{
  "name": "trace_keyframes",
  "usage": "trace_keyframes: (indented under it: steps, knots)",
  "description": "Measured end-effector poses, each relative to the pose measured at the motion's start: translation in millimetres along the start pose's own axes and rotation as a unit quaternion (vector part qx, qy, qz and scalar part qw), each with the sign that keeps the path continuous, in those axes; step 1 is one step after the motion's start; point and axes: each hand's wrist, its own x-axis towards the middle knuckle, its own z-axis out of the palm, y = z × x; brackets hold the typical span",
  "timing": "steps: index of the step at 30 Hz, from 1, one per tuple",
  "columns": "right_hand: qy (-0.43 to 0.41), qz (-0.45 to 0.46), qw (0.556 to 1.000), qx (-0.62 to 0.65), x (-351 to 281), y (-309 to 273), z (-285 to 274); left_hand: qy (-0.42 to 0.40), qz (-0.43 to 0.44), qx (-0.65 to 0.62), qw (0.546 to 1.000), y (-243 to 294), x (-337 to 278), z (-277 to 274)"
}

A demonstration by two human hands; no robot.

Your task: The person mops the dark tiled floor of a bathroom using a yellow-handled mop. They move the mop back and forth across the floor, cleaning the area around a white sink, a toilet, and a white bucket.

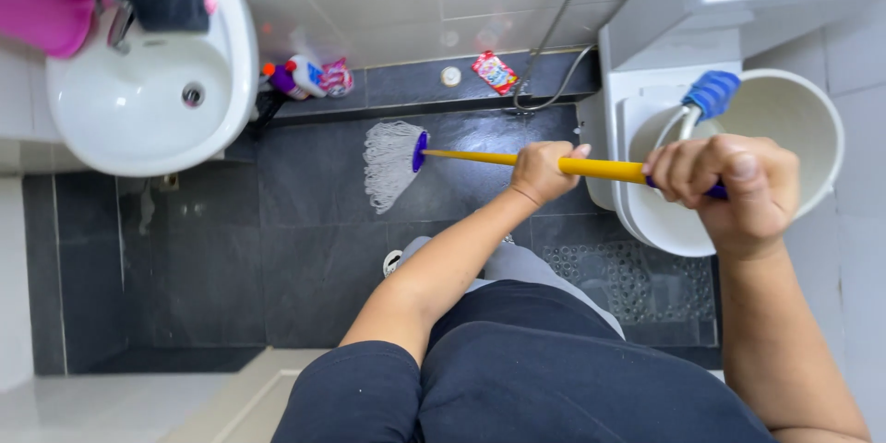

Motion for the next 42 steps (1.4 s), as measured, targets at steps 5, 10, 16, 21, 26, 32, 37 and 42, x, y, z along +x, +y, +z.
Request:
trace_keyframes:
  steps: [5,10,16,21,26,32,37,42]
  knots:
    - [0.126,-0.026,0.989,-0.071,-38.5,-30.9,-9.1,-0.063,0.079,-0.085,0.991,45.7,9.4,32.8]
    - [0.242,-0.040,0.965,-0.088,-119.5,-9.4,-1.4,-0.160,0.142,-0.168,0.962,65.5,-0.5,50.3]
    - [0.455,-0.070,0.872,-0.169,-168.5,13.5,123.0,-0.357,0.215,-0.211,0.884,51.6,-32.8,34.5]
    - [0.564,-0.089,0.767,-0.292,-141.2,-1.6,229.9,-0.557,0.293,-0.237,0.740,28.8,-61.8,6.4]
    - [0.569,-0.092,0.776,-0.257,-170.1,7.7,276.6,-0.573,0.309,-0.202,0.731,18.5,-92.6,-32.6]
    - [0.459,-0.031,0.871,-0.173,-189.8,-3.0,314.0,-0.455,0.294,-0.181,0.821,-4.0,-125.5,-73.6]
    - [0.551,-0.020,0.814,-0.185,-197.6,6.2,344.4,-0.463,0.288,-0.167,0.821,-23.7,-141.0,-55.2]
    - [0.616,-0.007,0.765,-0.189,-206.6,8.0,387.8,-0.639,0.294,-0.099,0.704,-35.8,-159.3,-58.4]
